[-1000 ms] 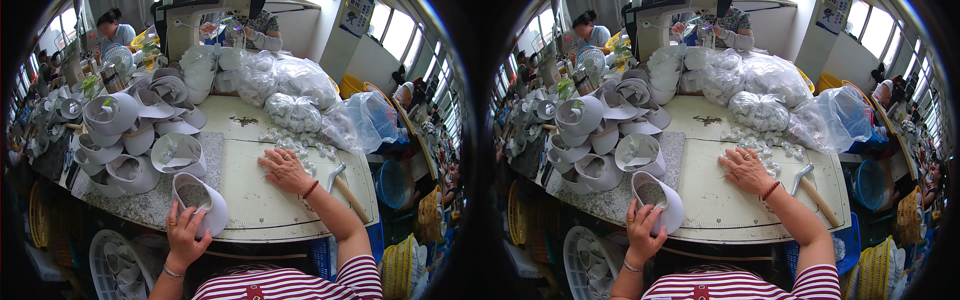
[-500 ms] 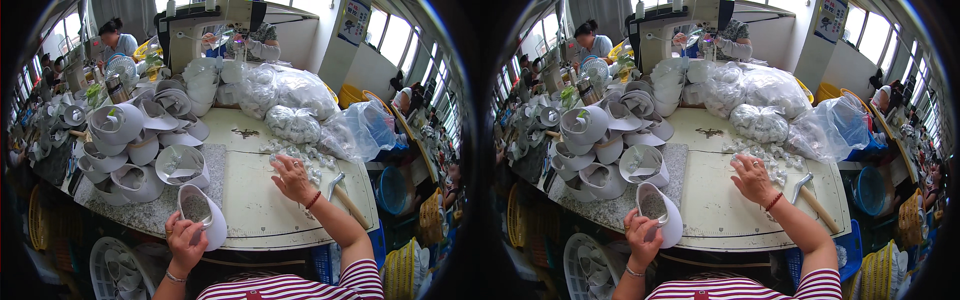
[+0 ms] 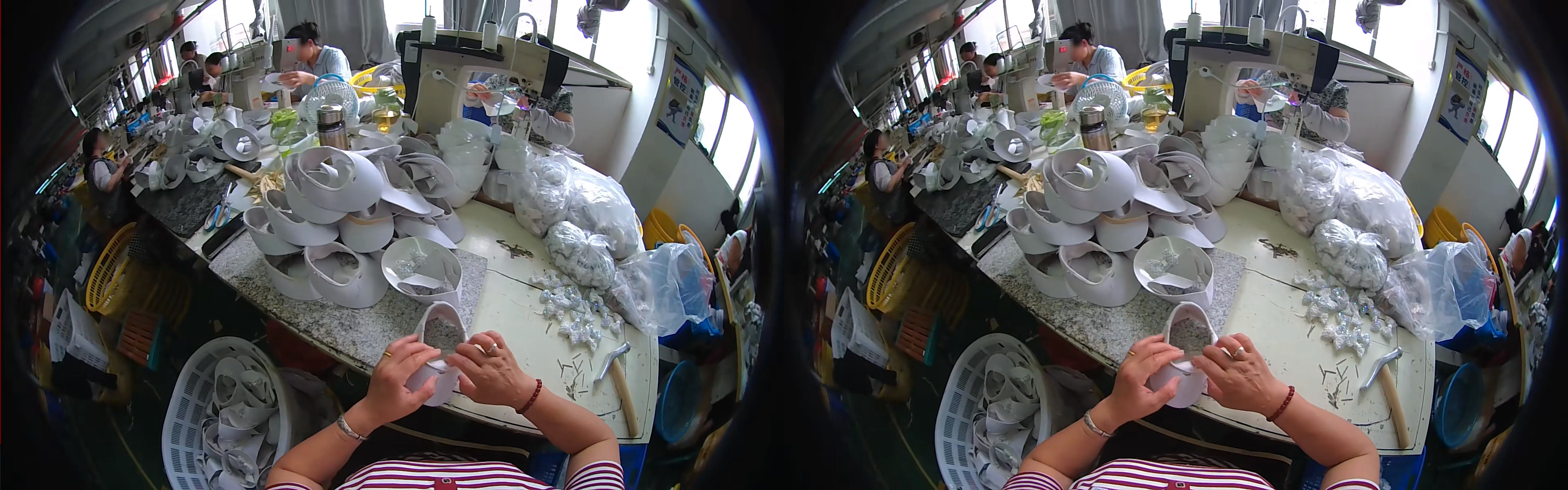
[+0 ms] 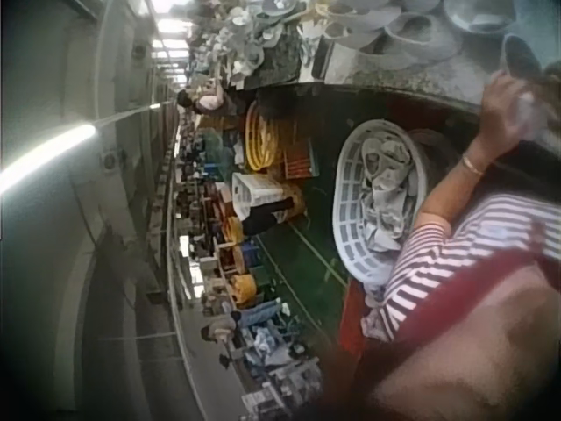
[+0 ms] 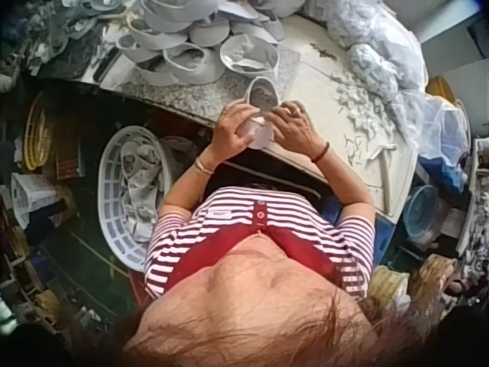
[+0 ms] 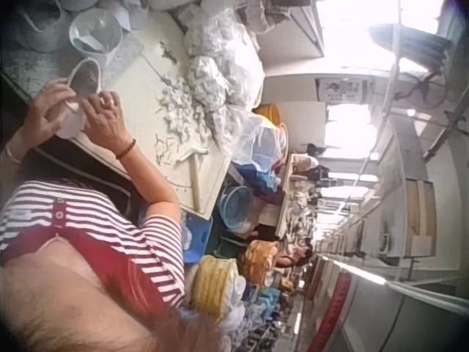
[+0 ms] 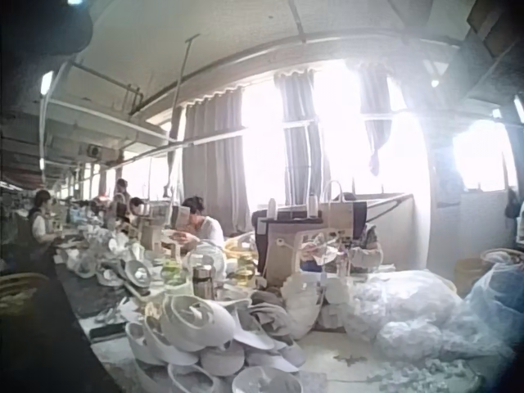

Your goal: The person applies adhesive strips to shoe components by hand, then fits the components together.

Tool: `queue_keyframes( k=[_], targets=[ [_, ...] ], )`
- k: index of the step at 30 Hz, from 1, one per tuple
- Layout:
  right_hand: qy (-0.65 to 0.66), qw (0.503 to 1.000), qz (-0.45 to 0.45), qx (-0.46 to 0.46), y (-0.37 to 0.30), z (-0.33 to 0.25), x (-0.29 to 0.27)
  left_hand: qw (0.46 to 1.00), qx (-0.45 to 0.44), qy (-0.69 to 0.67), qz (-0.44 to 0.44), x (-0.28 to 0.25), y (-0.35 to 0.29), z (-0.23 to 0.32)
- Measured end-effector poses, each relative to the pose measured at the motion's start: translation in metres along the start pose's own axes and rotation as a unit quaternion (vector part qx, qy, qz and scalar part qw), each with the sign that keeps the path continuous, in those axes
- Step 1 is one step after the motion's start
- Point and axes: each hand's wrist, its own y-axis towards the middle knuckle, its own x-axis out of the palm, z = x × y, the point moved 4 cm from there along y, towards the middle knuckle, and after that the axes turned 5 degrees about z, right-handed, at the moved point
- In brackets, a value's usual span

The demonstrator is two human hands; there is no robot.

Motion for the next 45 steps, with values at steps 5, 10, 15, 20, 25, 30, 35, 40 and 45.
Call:
queue_keyframes(
  k=[5, 10, 15, 20, 25, 30, 35, 40, 45],
  targets=[
    [0.163, 0.984, 0.005, 0.068, 0.001, -0.003, -0.018, 0.988, 0.026, -0.100, -0.111, -0.023, 0.002, 0.016],
    [0.396, 0.916, 0.041, 0.056, 0.005, -0.007, -0.030, 0.963, 0.013, -0.215, -0.161, -0.031, 0.004, 0.024],
    [0.514, 0.848, 0.050, 0.122, 0.014, 0.000, -0.029, 0.953, -0.145, -0.256, -0.079, -0.026, 0.004, 0.018],
    [0.483, 0.852, 0.114, 0.169, 0.061, 0.043, -0.036, 0.822, -0.369, -0.435, -0.007, -0.014, 0.029, -0.014],
    [0.251, 0.951, 0.103, 0.150, 0.131, 0.080, -0.006, 0.855, -0.399, -0.322, -0.074, 0.009, 0.041, -0.050],
    [0.063, 0.992, 0.074, 0.080, 0.198, 0.113, 0.069, 0.917, -0.324, -0.229, -0.046, 0.022, 0.032, -0.077],
    [0.013, 0.989, -0.005, 0.148, 0.217, 0.126, 0.090, 0.919, -0.243, -0.311, 0.017, 0.012, 0.024, -0.074],
    [0.096, 0.992, 0.046, 0.065, 0.199, 0.107, 0.037, 0.942, -0.257, -0.213, -0.024, 0.013, 0.020, -0.069],
    [0.271, 0.944, 0.096, 0.160, 0.169, 0.116, -0.017, 0.963, -0.220, -0.153, 0.017, 0.007, 0.031, -0.059]
  ],
)
